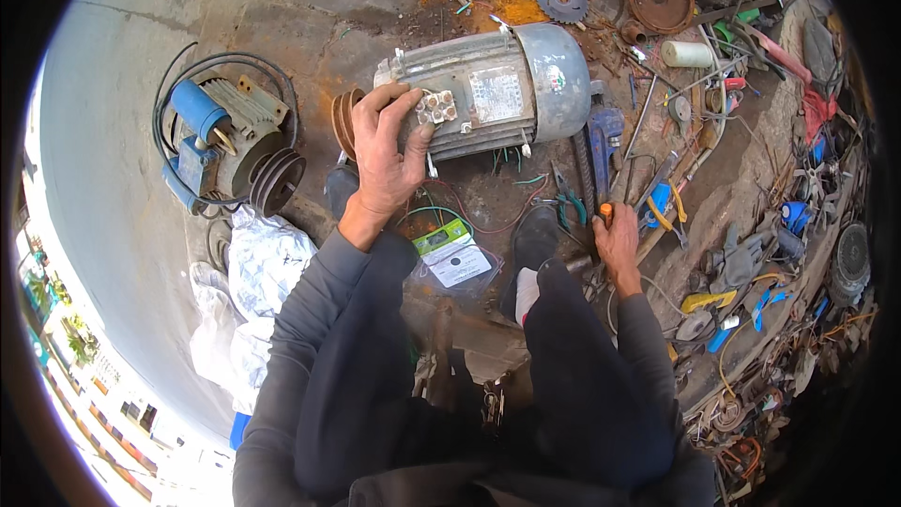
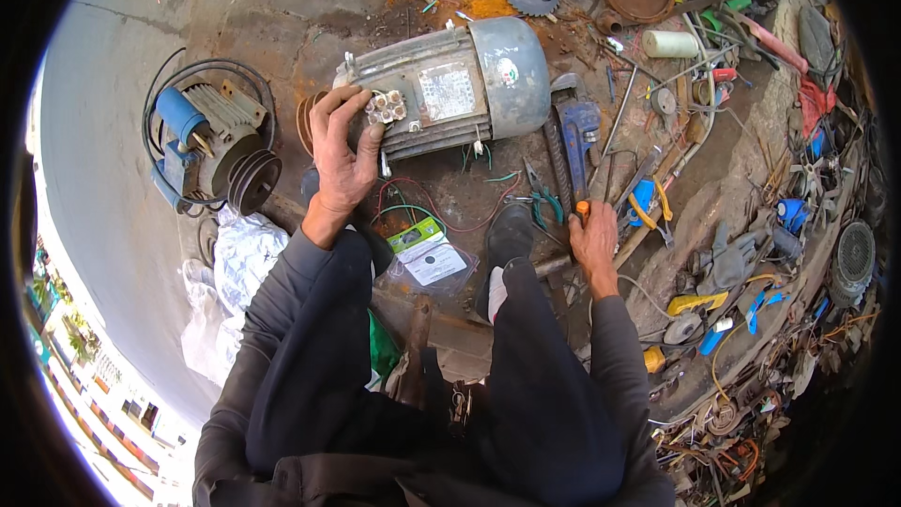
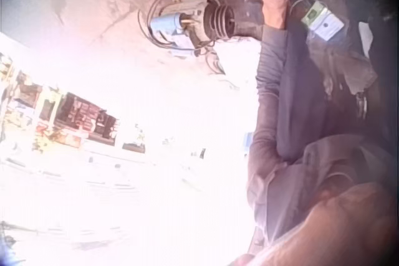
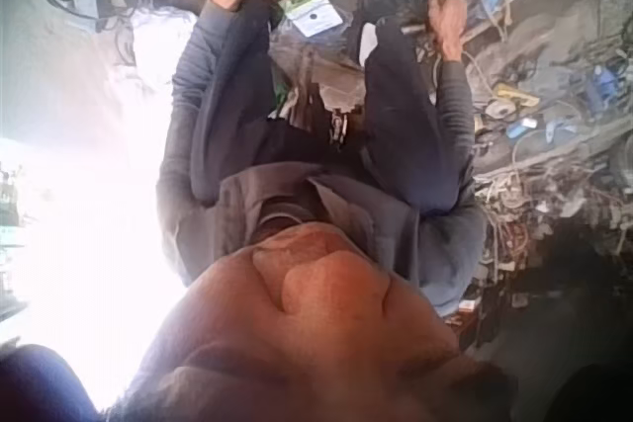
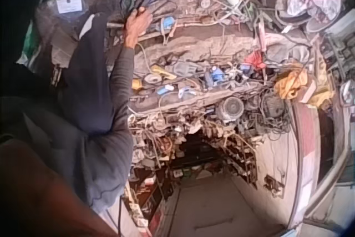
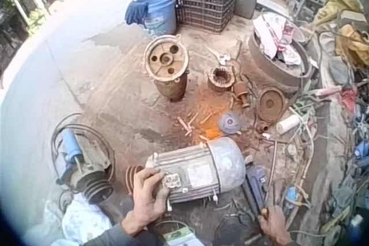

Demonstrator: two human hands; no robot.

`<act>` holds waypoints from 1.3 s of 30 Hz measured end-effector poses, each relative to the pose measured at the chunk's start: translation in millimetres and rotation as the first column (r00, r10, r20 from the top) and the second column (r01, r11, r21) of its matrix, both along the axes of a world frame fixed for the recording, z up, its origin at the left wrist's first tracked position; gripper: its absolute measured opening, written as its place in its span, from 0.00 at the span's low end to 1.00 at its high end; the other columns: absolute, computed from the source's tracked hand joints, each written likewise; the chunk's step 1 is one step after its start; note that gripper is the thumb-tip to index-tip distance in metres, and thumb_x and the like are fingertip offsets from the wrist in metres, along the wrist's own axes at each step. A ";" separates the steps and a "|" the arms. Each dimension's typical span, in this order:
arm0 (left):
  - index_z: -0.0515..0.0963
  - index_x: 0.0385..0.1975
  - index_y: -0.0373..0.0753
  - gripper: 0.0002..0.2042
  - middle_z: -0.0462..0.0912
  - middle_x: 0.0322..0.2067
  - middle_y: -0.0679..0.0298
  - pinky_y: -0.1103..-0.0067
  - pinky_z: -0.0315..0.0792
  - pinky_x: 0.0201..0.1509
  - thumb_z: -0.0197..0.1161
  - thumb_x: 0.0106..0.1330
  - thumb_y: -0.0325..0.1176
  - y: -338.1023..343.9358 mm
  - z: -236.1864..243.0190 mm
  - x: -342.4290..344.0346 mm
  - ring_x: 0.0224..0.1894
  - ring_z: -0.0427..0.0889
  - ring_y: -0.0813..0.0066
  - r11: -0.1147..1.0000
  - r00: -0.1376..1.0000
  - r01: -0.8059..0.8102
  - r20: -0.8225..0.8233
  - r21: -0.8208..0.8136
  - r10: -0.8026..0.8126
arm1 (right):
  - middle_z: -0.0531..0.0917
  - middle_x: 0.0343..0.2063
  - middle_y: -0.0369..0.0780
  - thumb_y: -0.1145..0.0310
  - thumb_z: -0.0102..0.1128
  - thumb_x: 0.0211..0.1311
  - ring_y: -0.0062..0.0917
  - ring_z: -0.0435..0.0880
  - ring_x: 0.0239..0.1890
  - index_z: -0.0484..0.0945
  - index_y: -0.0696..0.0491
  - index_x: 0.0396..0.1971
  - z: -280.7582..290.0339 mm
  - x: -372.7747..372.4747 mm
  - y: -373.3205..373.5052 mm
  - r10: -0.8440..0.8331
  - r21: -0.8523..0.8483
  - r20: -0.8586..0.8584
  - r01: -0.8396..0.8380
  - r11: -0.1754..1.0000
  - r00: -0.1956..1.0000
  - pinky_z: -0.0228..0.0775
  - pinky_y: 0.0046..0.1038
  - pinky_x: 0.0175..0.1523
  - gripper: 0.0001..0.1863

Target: The person sits on the floor and uses pliers and a screwdriver to strip wires and loosen screws on a small electric motor. They remove the motor's end cap and continue adjusting internal components and wiring.

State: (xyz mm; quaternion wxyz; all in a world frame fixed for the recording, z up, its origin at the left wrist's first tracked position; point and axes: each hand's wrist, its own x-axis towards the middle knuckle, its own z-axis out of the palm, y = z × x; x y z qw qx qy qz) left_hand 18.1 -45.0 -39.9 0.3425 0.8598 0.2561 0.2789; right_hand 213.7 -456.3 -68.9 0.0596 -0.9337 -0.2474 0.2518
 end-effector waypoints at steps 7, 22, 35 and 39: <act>0.78 0.61 0.35 0.22 0.77 0.59 0.49 0.59 0.70 0.68 0.71 0.69 0.32 3.1 -2.6 -4.7 0.62 0.76 0.47 1.000 1.000 0.013 0.018 0.008 -0.013 | 0.80 0.50 0.43 0.65 0.60 0.76 0.37 0.81 0.48 0.73 0.58 0.65 155.9 104.3 108.8 -0.135 0.682 -0.373 0.370 0.630 0.918 0.72 0.41 0.60 0.23; 0.80 0.59 0.36 0.23 0.79 0.57 0.52 0.58 0.69 0.68 0.72 0.64 0.32 2.1 -4.1 -3.4 0.63 0.76 0.47 0.998 0.998 -0.026 0.050 0.053 0.023 | 0.71 0.27 0.38 0.51 0.40 0.82 0.27 0.70 0.25 0.71 0.48 0.34 236.7 70.5 290.2 0.605 0.928 -0.330 0.366 0.068 0.725 0.65 0.34 0.34 0.19; 0.80 0.60 0.37 0.23 0.79 0.57 0.52 0.58 0.70 0.67 0.73 0.63 0.32 3.5 -4.6 -4.0 0.63 0.77 0.47 0.999 0.999 -0.016 0.053 0.041 0.014 | 0.70 0.27 0.38 0.52 0.39 0.83 0.26 0.69 0.26 0.68 0.48 0.33 217.7 68.2 293.9 0.539 0.903 -0.398 0.422 0.086 0.742 0.66 0.34 0.34 0.19; 0.80 0.60 0.37 0.24 0.79 0.57 0.52 0.58 0.70 0.67 0.73 0.63 0.32 3.5 -5.3 -3.8 0.63 0.77 0.47 0.999 0.998 -0.015 0.058 0.040 0.013 | 0.70 0.27 0.38 0.51 0.39 0.83 0.27 0.69 0.26 0.68 0.48 0.33 217.0 69.3 293.7 0.533 0.896 -0.409 0.437 0.081 0.740 0.67 0.33 0.35 0.19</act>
